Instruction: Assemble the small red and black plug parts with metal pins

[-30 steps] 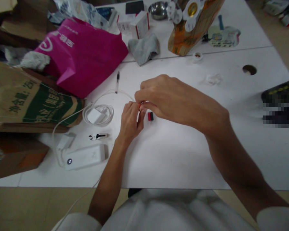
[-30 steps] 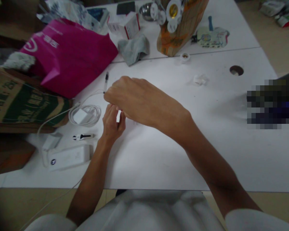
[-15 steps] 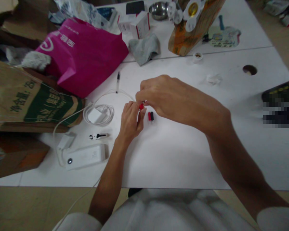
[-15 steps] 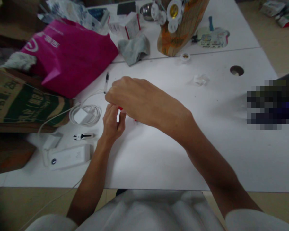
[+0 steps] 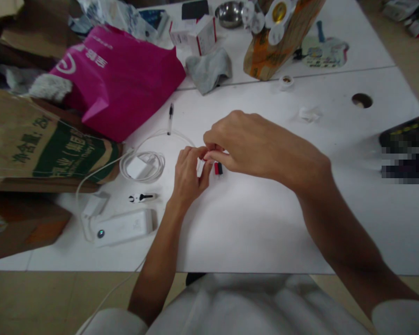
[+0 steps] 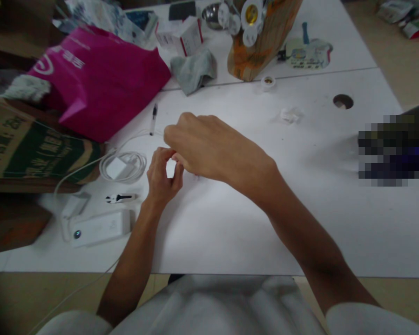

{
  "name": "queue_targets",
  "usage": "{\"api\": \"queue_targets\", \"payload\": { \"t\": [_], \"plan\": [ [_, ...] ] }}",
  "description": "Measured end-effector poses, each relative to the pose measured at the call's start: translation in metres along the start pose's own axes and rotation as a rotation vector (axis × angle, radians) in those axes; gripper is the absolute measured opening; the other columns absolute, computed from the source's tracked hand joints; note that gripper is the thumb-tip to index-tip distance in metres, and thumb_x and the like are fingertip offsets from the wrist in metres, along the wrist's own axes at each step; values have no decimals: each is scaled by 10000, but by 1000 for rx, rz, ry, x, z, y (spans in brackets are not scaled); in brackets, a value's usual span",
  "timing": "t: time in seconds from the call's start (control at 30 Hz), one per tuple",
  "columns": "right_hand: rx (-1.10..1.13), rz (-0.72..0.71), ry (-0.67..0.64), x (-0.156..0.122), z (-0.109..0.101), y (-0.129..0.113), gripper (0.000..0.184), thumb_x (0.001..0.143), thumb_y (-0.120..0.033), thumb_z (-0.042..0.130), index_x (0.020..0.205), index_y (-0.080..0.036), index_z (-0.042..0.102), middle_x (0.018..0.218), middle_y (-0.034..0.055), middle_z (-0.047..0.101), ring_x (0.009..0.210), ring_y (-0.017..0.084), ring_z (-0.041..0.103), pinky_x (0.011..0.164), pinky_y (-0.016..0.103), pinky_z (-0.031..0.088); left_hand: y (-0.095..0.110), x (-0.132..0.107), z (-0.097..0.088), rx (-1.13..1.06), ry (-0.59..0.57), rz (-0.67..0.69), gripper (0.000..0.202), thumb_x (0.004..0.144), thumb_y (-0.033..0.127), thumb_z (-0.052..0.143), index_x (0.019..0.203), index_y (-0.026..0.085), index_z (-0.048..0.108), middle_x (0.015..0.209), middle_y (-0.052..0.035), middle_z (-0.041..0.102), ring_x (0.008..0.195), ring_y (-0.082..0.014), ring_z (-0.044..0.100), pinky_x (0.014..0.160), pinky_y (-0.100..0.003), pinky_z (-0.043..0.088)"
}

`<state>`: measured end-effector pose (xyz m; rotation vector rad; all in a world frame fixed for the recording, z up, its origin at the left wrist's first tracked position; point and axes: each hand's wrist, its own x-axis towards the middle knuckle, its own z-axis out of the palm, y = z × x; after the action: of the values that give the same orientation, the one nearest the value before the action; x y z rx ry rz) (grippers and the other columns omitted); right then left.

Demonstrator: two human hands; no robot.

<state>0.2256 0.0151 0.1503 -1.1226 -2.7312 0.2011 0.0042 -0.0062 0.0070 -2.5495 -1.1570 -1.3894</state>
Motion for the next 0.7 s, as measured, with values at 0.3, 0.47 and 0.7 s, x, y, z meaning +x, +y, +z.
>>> {"api": "queue_targets", "payload": {
  "t": [0.3, 0.47, 0.7],
  "plan": [
    [23, -9, 7, 1, 5, 8, 230, 1136, -289, 620, 1237, -153, 776, 1087, 106, 767, 988, 242, 679, 868, 343, 426, 1, 1, 1, -10, 3, 1, 96, 1195, 259, 554, 1280, 231, 589, 1057, -72, 719, 936, -234, 653, 829, -389, 474],
    [19, -22, -2, 1, 3, 6, 187, 1114, -232, 631, 1218, -175, 776, 1090, 71, 785, 990, 221, 686, 845, 325, 400, 1, 1, 0, 11, -11, -14, 105, 1194, 255, 560, 1289, 227, 595, 1023, -59, 703, 931, -230, 649, 840, -388, 484],
    [46, -62, -28, 4, -1, 8, 251, 1090, -129, 578, 1201, -186, 796, 1169, 90, 816, 1007, 221, 695, 806, 339, 385, 1, 1, -1, 19, -39, -29, 143, 1182, 235, 581, 1318, 225, 626, 1018, -67, 712, 935, -243, 644, 852, -401, 492]
  ]
}}
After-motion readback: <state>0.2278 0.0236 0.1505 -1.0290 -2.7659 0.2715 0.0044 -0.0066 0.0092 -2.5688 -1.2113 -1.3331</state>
